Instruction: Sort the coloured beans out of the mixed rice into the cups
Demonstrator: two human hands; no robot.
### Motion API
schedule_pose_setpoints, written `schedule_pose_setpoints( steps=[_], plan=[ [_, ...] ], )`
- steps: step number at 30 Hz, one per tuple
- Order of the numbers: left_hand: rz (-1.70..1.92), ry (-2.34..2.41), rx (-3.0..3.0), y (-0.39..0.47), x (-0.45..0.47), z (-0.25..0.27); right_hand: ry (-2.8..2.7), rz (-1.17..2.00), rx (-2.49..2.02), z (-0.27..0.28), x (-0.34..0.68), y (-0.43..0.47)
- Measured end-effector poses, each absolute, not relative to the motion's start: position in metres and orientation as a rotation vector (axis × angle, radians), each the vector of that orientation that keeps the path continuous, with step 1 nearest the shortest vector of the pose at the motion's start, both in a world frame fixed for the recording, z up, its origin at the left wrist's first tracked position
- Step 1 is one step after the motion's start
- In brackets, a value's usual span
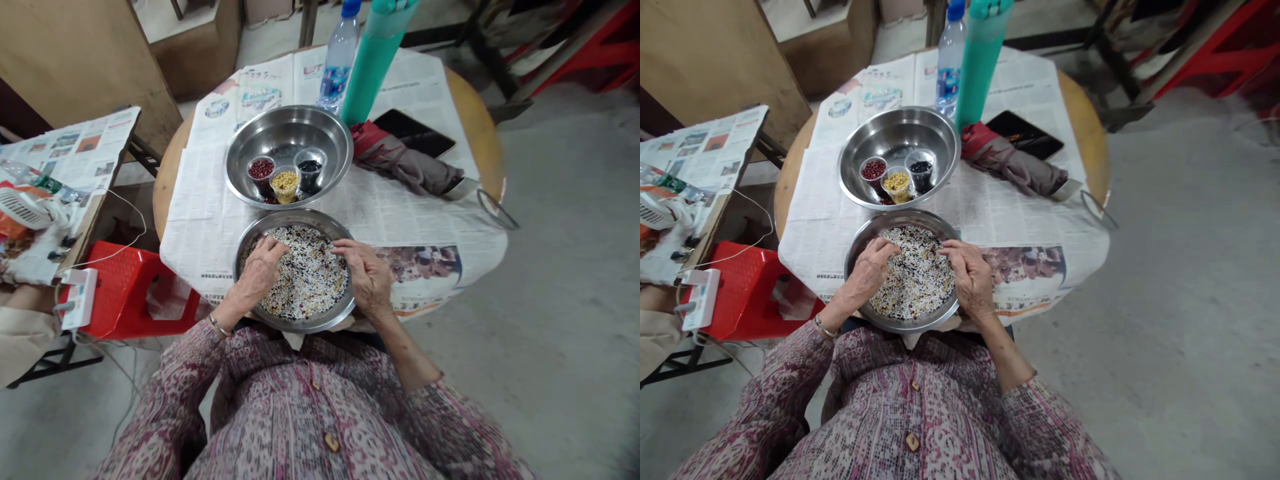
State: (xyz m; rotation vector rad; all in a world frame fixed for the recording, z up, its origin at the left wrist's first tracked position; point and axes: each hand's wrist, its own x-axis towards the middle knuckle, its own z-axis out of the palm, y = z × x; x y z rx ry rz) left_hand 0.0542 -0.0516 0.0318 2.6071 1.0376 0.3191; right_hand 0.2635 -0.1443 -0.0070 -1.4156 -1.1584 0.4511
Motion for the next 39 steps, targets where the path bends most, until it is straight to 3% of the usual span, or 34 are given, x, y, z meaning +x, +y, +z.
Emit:
schedule_pose_setpoints(
  steps=[17, 27, 31, 39],
  plan=[
    [0.151, 1.313, 2.657, -0.069, 0.048, 0.046, -1.158, 0.456, -1.418, -0.006, 0.264, -0.144],
    [0.256, 0.938, 2.583, -0.077, 0.046, 0.043, -1.164, 0.447, -1.427, -0.006, 0.264, -0.145],
    [0.298, 1.060, 2.613, -0.077, 0.045, 0.053, -1.171, 0.449, -1.425, -0.006, 0.264, -0.144],
    [-0.060, 1.078, 2.502, -0.104, 0.028, 0.079, -1.164, 0.438, -1.431, -0.007, 0.263, -0.144]
  ],
)
